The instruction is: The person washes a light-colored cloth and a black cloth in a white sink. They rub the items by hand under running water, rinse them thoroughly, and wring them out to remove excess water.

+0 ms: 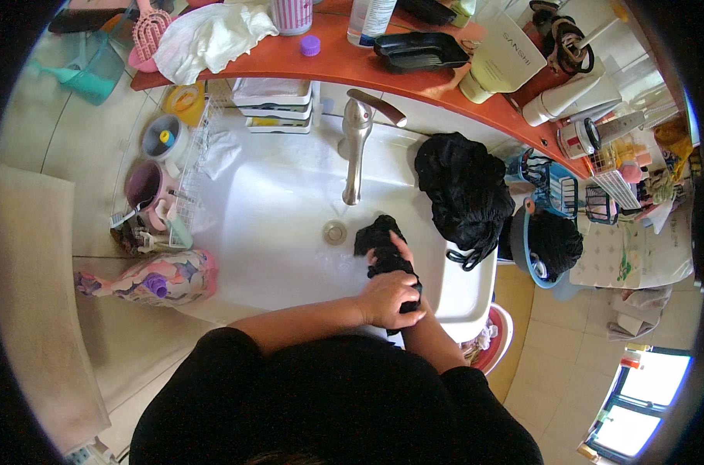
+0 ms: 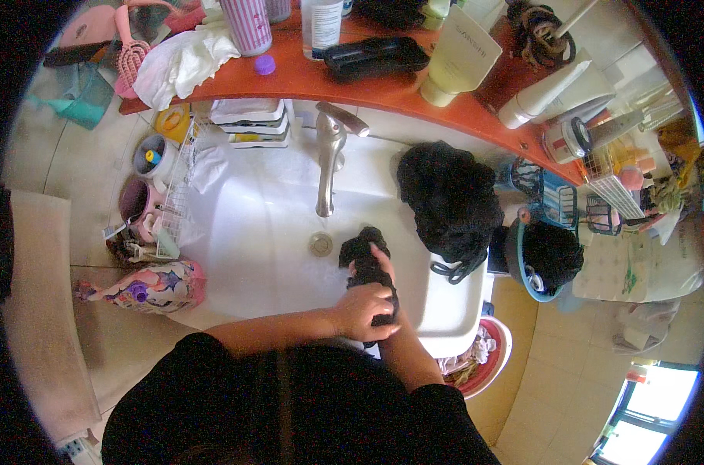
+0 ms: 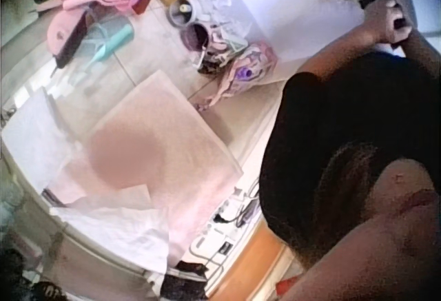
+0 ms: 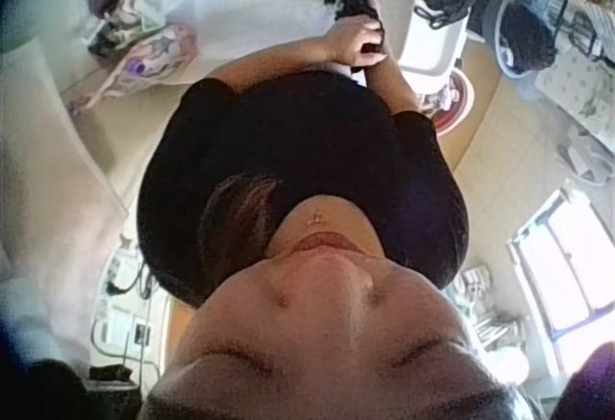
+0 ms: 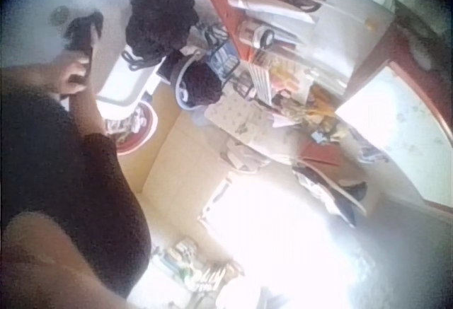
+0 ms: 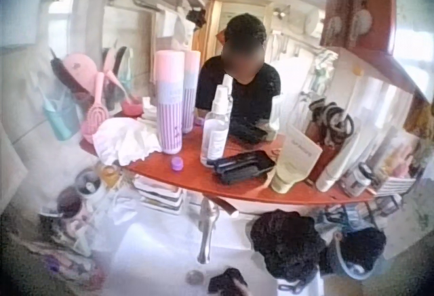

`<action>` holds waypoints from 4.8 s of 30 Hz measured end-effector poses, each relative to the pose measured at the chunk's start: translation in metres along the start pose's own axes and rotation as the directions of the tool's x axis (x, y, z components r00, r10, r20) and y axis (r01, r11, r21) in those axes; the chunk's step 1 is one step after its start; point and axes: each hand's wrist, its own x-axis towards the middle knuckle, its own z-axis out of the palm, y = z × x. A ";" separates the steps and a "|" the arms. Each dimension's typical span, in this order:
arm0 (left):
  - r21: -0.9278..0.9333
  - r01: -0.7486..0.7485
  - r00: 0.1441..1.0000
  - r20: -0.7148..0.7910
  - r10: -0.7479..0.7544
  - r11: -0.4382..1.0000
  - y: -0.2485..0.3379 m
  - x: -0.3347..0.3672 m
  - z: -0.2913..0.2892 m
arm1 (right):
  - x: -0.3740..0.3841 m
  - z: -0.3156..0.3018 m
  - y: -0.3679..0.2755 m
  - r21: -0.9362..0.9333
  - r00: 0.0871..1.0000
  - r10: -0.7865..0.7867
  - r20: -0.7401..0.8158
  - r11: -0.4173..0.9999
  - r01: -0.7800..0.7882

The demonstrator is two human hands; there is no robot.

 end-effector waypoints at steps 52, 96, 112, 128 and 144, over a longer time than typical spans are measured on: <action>-0.022 0.772 0.559 -0.453 -0.694 0.636 -0.030 -0.041 -0.191 | -0.085 0.160 -0.081 -0.890 0.806 -0.589 -0.060 -0.334 -0.310; -0.217 0.486 0.844 -0.134 -0.519 0.846 0.029 -0.034 -0.084 | -0.087 0.233 0.026 -0.953 0.899 -0.329 0.288 -0.194 0.235; 0.089 -0.282 0.671 -0.694 0.263 0.955 0.163 0.075 -0.195 | -0.055 0.116 -0.021 -0.915 0.691 -0.649 0.319 -0.401 0.045; 0.463 0.864 0.287 -0.134 -0.949 0.196 -0.122 -0.101 -0.144 | -0.050 0.135 -0.026 -0.726 0.820 -0.572 0.003 -0.565 -0.392; -0.145 0.911 0.330 -0.308 -0.892 0.387 -0.172 -0.073 -0.032 | -0.020 0.075 0.014 -0.313 0.520 -0.215 -0.827 0.944 -0.108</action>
